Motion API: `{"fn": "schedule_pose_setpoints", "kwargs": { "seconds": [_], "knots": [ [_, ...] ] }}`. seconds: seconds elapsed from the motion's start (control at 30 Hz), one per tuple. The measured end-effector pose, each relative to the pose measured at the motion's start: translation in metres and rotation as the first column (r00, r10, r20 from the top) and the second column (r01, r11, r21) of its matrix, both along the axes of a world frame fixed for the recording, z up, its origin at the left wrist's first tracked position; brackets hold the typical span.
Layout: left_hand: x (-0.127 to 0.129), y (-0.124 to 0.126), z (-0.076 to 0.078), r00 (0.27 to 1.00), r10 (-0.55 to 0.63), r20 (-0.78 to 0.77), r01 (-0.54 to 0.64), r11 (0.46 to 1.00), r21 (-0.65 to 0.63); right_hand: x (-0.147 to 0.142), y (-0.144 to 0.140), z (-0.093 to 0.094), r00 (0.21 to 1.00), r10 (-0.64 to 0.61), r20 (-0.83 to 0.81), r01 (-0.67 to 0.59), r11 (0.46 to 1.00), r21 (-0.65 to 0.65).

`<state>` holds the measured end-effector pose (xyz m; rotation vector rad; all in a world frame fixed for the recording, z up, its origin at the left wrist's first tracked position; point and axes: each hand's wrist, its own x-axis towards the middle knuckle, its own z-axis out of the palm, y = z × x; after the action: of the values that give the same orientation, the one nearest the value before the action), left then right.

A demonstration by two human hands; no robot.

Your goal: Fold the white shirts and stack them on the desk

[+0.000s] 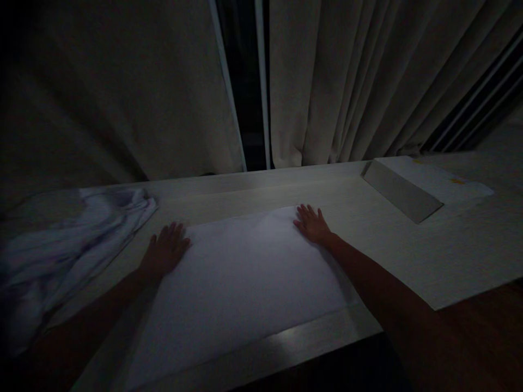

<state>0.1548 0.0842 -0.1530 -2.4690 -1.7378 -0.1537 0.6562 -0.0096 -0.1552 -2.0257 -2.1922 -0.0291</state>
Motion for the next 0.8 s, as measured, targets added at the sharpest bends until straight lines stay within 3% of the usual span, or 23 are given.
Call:
{"fn": "schedule_pose_setpoints", "kwargs": {
  "seconds": [0.1, 0.17, 0.27, 0.33, 0.43, 0.5, 0.6, 0.67, 0.7, 0.8],
  "knots": [
    [0.020, -0.054, 0.002, 0.988, -0.155, 0.020, 0.154, 0.987, 0.041, -0.031, -0.053, 0.004, 0.976, 0.217, 0.029, -0.218, 0.975, 0.042],
    [0.026, -0.098, -0.006, 0.968, -0.251, -0.005, 0.251, 0.968, 0.009, -0.046, -0.094, -0.002, 0.952, 0.305, 0.031, -0.306, 0.952, 0.015],
    [0.010, -0.148, -0.026, 0.969, -0.246, -0.014, 0.246, 0.969, -0.007, -0.039, -0.143, -0.017, 0.977, 0.210, 0.025, -0.210, 0.978, 0.000],
    [-0.011, -0.166, -0.034, 0.982, -0.190, -0.011, 0.189, 0.982, -0.005, -0.022, -0.163, -0.023, 0.994, 0.103, 0.026, -0.103, 0.994, 0.022],
    [-0.024, -0.180, -0.028, 0.989, -0.149, -0.002, 0.149, 0.987, 0.058, -0.012, -0.182, -0.017, 0.999, 0.030, 0.035, -0.033, 0.996, 0.078],
    [-0.007, -0.194, -0.018, 0.978, -0.208, 0.003, 0.206, 0.971, 0.125, -0.035, -0.193, -0.008, 0.998, 0.060, 0.031, -0.063, 0.991, 0.116],
    [0.047, -0.226, -0.009, 0.919, -0.394, -0.009, 0.390, 0.906, 0.162, -0.108, -0.211, 0.000, 0.975, 0.223, -0.007, -0.219, 0.964, 0.148],
    [0.079, -0.248, -0.013, 0.875, -0.485, -0.009, 0.481, 0.864, 0.148, -0.159, -0.223, -0.002, 0.923, 0.384, -0.038, -0.375, 0.915, 0.149],
    [0.088, -0.257, -0.017, 0.865, -0.501, -0.007, 0.497, 0.856, 0.144, -0.177, -0.230, -0.005, 0.914, 0.402, -0.058, -0.390, 0.908, 0.155],
    [0.085, -0.272, -0.031, 0.876, -0.483, -0.013, 0.480, 0.867, 0.132, -0.188, -0.251, -0.015, 0.905, 0.418, -0.077, -0.407, 0.905, 0.126]
  ]
}}
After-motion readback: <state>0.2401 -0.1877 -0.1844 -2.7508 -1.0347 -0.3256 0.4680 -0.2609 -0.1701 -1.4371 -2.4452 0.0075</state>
